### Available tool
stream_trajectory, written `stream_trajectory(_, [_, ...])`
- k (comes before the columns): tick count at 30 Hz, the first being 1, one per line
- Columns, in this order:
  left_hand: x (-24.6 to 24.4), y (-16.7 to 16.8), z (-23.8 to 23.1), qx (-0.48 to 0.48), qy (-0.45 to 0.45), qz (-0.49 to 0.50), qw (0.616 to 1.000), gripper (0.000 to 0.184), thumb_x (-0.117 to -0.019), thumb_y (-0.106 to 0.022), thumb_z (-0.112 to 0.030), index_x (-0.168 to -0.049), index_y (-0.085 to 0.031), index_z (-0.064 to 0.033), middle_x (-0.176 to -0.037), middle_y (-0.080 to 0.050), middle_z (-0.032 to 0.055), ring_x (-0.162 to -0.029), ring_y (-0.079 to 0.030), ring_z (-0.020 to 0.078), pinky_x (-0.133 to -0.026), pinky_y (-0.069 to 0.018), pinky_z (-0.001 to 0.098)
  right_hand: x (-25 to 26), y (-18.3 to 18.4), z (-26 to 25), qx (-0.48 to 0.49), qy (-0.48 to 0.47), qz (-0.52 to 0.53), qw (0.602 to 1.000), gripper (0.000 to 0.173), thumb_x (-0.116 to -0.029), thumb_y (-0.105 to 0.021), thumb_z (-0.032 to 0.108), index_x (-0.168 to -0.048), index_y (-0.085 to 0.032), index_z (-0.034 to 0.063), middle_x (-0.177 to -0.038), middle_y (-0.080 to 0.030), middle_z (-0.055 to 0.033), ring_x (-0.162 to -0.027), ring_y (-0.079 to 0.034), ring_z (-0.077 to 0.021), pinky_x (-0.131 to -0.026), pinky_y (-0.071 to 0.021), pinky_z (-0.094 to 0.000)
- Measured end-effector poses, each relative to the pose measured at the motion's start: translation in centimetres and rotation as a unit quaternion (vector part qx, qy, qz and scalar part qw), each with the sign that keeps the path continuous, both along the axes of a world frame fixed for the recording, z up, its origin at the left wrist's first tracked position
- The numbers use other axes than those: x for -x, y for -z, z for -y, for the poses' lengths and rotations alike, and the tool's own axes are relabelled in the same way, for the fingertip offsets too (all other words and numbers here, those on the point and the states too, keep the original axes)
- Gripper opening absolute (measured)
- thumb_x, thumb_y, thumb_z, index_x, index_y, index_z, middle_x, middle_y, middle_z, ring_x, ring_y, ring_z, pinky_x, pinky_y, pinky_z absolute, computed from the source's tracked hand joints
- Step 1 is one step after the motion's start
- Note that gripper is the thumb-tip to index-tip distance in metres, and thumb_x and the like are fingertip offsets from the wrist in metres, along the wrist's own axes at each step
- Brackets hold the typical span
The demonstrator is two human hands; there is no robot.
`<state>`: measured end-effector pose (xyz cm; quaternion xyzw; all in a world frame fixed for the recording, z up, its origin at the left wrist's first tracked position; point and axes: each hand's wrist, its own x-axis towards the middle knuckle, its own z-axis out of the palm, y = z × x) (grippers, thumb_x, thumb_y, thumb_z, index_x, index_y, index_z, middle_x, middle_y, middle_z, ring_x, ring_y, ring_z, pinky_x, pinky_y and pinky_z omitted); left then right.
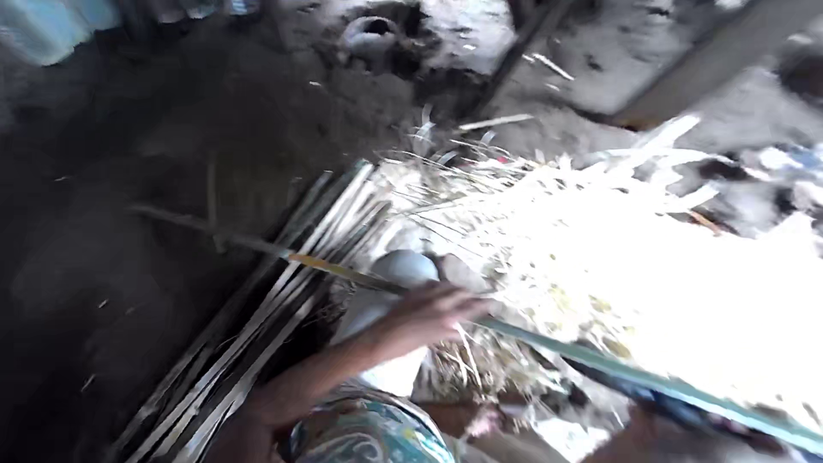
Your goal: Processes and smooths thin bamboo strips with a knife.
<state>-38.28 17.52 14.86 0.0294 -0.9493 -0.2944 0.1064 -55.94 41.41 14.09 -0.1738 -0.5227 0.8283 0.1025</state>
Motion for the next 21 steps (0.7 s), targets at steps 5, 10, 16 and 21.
stream_trajectory(5, [-1.5, 4.2, 3.6, 0.130, -0.019, -0.066, 0.989, 0.027, -0.0989, -0.065, -0.019, -0.123, -0.074, -0.0119, -0.109, -0.074, 0.0088, -0.104, -0.070, 0.0273, -0.096, -0.0551, 0.0434, 3.0, -0.6, 0.6, 0.039, 0.009, -0.037, 0.999, 0.042, -0.1098, -0.018, 0.023, -0.085, -0.051, 0.0148, -0.049, -0.041, 0.0093, -0.040, -0.043, -0.0032, -0.044, -0.0435, -0.0196])
stream_trajectory(10, [2.7, 2.5, 3.8, 0.073, 0.015, -0.044, 0.996, 0.023, -0.1003, -0.059, -0.009, -0.117, -0.073, -0.0034, -0.097, -0.073, 0.0181, -0.078, -0.073, 0.0340, -0.069, -0.0601, 0.0488, 4.5, -3.2, -0.3, 0.009, -0.030, -0.054, 0.998, 0.038, -0.1125, -0.029, 0.028, -0.081, -0.049, 0.0216, -0.051, -0.042, 0.0115, -0.043, -0.045, -0.0030, -0.050, -0.0470, -0.0218])
stream_trajectory(16, [11.9, -3.3, -0.6, -0.087, 0.080, 0.138, 0.983, 0.038, -0.1112, -0.042, -0.024, -0.127, -0.064, 0.0032, -0.093, -0.070, 0.0218, -0.088, -0.069, 0.0373, -0.087, -0.0533, 0.0552, 2.9, -1.9, 0.7, -0.223, -0.079, -0.081, 0.968, 0.040, -0.1095, -0.029, 0.019, -0.145, -0.036, 0.0026, -0.063, -0.045, 0.0114, -0.049, -0.049, 0.0005, -0.051, -0.0497, -0.0209])
stream_trajectory(21, [16.1, -4.3, -5.0, -0.135, 0.074, 0.176, 0.972, 0.038, -0.1119, -0.040, -0.024, -0.124, -0.064, 0.0034, -0.093, -0.069, 0.0179, -0.088, -0.068, 0.0301, -0.088, -0.0535, 0.0479, 0.6, -2.7, 5.1, -0.628, -0.194, -0.074, 0.750, 0.029, -0.1065, -0.048, 0.017, -0.125, -0.062, -0.0017, -0.084, -0.070, -0.0233, -0.075, -0.070, -0.0440, -0.067, -0.0533, -0.0618])
